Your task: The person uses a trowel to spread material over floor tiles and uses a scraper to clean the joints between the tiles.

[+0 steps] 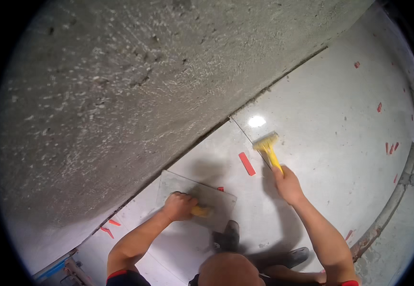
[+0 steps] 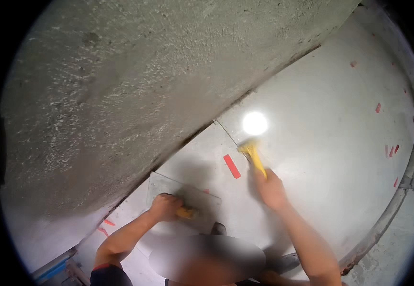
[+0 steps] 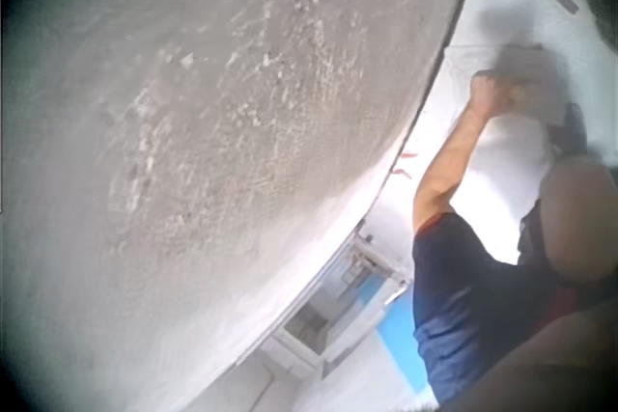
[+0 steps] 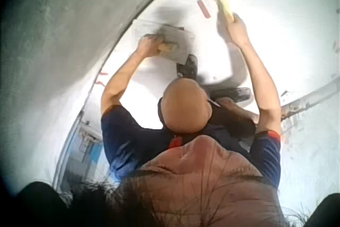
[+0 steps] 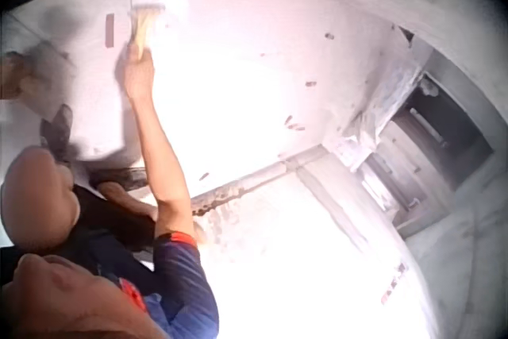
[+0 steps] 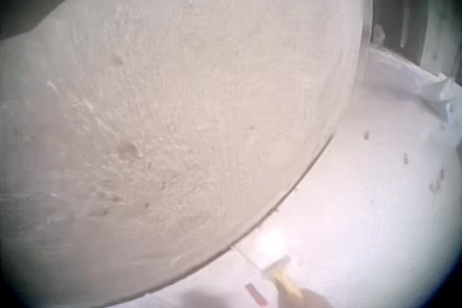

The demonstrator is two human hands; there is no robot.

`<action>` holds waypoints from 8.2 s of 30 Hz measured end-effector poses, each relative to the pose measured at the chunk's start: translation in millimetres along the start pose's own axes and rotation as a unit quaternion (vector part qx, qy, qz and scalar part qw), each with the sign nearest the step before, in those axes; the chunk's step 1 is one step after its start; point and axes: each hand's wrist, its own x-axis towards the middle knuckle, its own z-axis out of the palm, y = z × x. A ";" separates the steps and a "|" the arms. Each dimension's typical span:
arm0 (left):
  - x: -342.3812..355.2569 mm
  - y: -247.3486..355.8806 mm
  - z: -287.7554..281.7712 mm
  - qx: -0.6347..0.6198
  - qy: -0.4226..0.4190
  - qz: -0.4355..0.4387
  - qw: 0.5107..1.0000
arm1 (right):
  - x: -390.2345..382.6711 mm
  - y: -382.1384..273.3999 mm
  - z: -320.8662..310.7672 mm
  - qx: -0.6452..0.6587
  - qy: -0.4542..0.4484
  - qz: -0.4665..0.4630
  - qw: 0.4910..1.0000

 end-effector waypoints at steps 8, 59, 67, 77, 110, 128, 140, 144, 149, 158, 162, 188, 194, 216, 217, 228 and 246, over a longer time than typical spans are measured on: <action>4.1 -9.3 12.6 -0.003 0.055 0.021 0.998 | 47.3 -61.7 24.3 0.015 0.019 -0.057 0.998; -5.3 -11.8 10.6 -0.002 0.083 0.040 0.996 | 33.3 -49.0 1.5 -0.292 0.041 -0.287 0.911; -0.8 -12.9 21.1 0.038 0.066 0.036 0.996 | 28.5 5.2 20.2 -0.371 0.067 -0.289 0.880; -27.4 -6.4 14.8 -0.012 0.032 -0.019 0.999 | 27.1 108.1 -143.1 -0.352 0.076 -0.205 0.910; 695.3 487.3 -218.7 -0.238 0.254 -0.001 0.938 | -139.2 444.0 -473.4 0.216 0.438 0.166 0.857; 751.5 633.6 -92.8 -0.441 -0.054 -0.149 0.883 | -253.7 320.2 -537.2 0.352 0.496 0.305 0.733; 719.5 766.8 -2.5 -0.501 -0.184 -0.001 0.845 | -299.3 281.4 -506.3 0.187 0.430 0.368 0.803; 743.1 751.0 46.7 -0.458 -0.125 -0.006 0.880 | -265.5 300.7 -511.9 0.277 0.411 0.386 0.778; 742.7 925.8 103.4 -0.304 -0.138 0.193 0.923 | -225.5 298.1 -540.6 0.277 0.420 0.298 0.811; 697.7 843.1 79.2 -0.392 -0.143 0.201 0.886 | -251.5 340.1 -528.0 0.469 0.536 0.224 0.666; 684.4 718.3 -21.4 -0.485 -0.226 -0.017 0.845 | -217.0 348.2 -533.3 0.510 0.511 0.221 0.655; 743.0 423.4 -213.3 -0.308 0.021 -0.068 0.949 | -0.9 157.5 -778.2 0.386 0.372 0.020 0.844; 839.3 285.9 -316.8 -0.480 0.198 -0.190 0.833 | 36.3 134.6 -821.8 0.343 0.300 -0.066 0.888; 916.7 440.3 -279.3 -0.626 0.348 -0.375 0.588 | 180.9 215.4 -973.4 0.295 0.172 0.029 0.940; 905.6 465.0 -269.6 -0.624 0.314 -0.408 0.589 | 177.3 208.2 -979.5 0.324 0.193 0.013 0.926; 911.7 461.1 -272.1 -0.482 0.428 -0.426 0.635 | 192.3 179.5 -1016.0 0.336 0.274 -0.007 0.901; 944.6 347.4 -293.5 -0.519 0.406 -0.396 0.640 | 164.7 180.1 -1060.6 0.249 0.398 0.017 0.883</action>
